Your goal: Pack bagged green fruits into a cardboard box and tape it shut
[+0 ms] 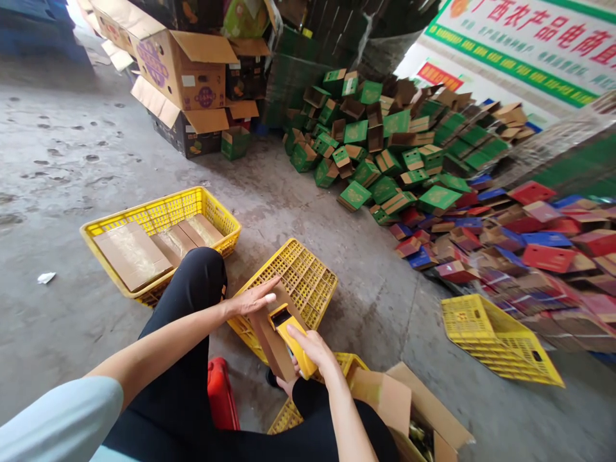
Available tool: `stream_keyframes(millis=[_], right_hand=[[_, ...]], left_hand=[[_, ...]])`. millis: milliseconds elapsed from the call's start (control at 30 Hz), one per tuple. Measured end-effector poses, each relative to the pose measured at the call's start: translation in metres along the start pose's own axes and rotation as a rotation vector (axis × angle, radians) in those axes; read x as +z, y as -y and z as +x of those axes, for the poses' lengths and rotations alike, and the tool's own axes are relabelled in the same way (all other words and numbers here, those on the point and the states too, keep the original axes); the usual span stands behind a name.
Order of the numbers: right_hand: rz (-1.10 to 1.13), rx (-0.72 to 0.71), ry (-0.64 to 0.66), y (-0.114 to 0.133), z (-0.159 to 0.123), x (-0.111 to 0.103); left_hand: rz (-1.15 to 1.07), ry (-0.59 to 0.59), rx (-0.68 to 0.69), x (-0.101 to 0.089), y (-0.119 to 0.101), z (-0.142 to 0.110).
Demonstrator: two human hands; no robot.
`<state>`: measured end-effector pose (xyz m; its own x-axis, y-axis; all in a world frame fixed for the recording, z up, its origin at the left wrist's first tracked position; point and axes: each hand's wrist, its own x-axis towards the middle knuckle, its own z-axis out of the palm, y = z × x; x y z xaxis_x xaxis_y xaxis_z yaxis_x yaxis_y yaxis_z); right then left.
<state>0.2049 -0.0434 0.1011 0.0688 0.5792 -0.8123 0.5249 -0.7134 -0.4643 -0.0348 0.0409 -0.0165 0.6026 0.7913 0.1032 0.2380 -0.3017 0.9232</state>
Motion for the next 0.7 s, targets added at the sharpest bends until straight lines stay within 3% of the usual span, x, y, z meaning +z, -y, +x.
stream_keyframes(millis=[167, 400, 533, 700], right_hand=[[-0.017, -0.008, -0.011, -0.002, -0.001, 0.001], [-0.005, -0.022, 0.008, -0.006, 0.001, 0.000], [-0.009, -0.016, 0.020, -0.006, 0.002, -0.005], [0.006, -0.027, 0.025, -0.004, 0.005, -0.006]], left_hand=[[0.215, 0.170, 0.245, 0.001, 0.023, -0.006], [0.474, 0.357, 0.322, 0.001, 0.031, -0.005], [0.574, 0.388, 0.348, 0.003, 0.023, -0.005], [0.625, 0.347, 0.358, 0.006, 0.020, -0.004]])
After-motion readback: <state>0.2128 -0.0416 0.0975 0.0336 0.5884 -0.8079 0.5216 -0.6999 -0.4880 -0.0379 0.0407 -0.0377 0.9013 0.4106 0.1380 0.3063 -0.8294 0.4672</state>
